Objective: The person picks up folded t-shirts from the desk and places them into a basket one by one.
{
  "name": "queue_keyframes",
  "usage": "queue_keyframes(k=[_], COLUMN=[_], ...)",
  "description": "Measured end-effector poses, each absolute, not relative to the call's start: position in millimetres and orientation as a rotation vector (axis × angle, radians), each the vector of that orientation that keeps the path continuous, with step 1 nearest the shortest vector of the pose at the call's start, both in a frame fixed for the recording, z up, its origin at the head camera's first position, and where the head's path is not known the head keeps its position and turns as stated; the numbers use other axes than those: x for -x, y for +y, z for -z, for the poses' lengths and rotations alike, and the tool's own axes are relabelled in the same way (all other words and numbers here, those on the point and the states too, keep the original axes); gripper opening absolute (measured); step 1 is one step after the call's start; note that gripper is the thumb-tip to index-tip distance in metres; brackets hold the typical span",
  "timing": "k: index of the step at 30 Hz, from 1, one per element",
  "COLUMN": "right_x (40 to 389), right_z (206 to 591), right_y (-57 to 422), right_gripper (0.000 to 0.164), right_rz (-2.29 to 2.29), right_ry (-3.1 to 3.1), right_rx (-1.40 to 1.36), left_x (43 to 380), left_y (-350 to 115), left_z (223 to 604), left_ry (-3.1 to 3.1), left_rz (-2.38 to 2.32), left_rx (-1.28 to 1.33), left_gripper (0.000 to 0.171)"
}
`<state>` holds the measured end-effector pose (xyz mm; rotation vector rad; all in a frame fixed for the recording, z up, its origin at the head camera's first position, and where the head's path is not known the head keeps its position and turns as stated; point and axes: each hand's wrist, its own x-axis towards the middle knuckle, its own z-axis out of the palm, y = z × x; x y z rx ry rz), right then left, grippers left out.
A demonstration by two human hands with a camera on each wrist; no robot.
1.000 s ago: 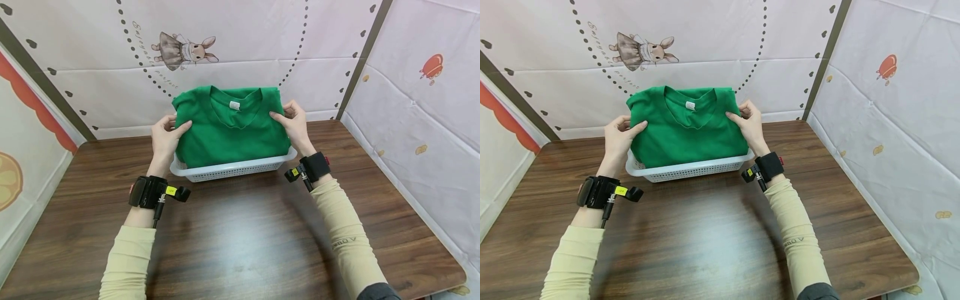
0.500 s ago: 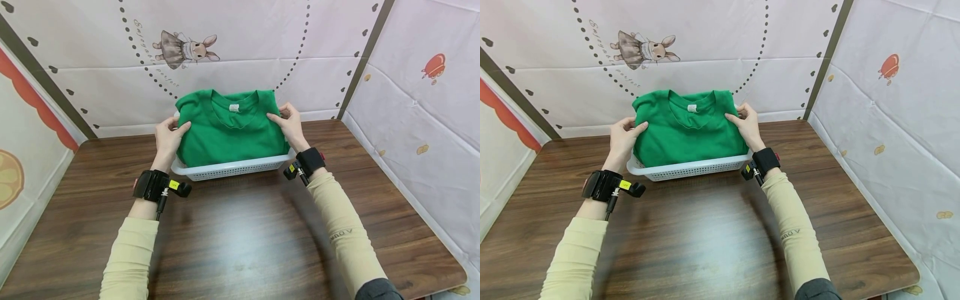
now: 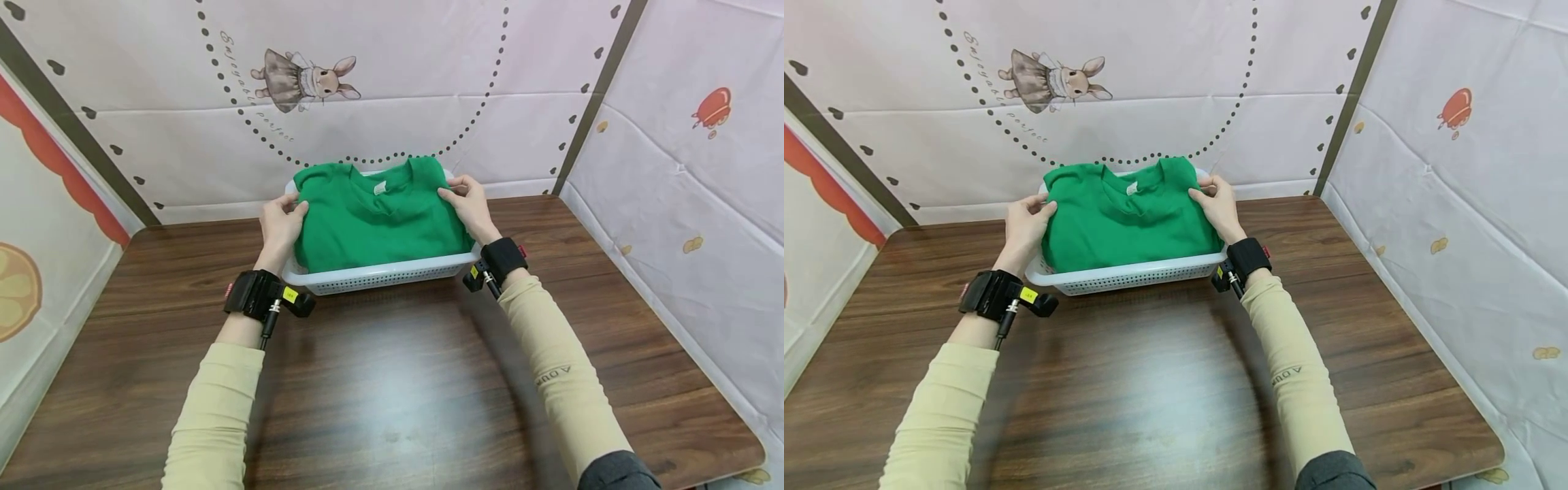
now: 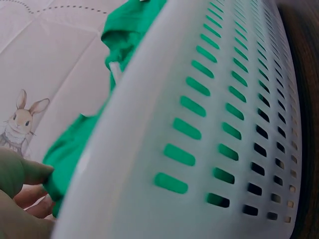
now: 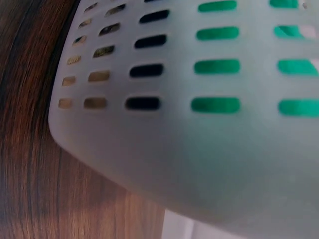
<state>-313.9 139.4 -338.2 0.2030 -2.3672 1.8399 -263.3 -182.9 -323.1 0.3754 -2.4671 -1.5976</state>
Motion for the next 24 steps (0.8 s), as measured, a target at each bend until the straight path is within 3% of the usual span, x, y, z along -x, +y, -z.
queue_keyframes(k=[4,15,24], right_x=[314.9,310.0,293.8], right_z=[341.6,340.5,320.5], right_y=[140.9,142.7,149.4], right_gripper=[0.025,0.024,0.033], right_rz=[-1.750,-1.367,-1.418], right_ry=[-2.408,-2.528,-2.568], right_rx=[-0.178,-0.219,-0.104], left_x=[264.3,261.1,242.3], left_y=[-183.1,-180.6,-183.8], left_z=[326.2,325.4,316.3], left_ry=[-2.514,-2.530,-2.426], left_rz=[1.549,1.489,1.464], left_rx=[-0.377,-0.364,-0.310], left_gripper=[0.041,0.040,0.038])
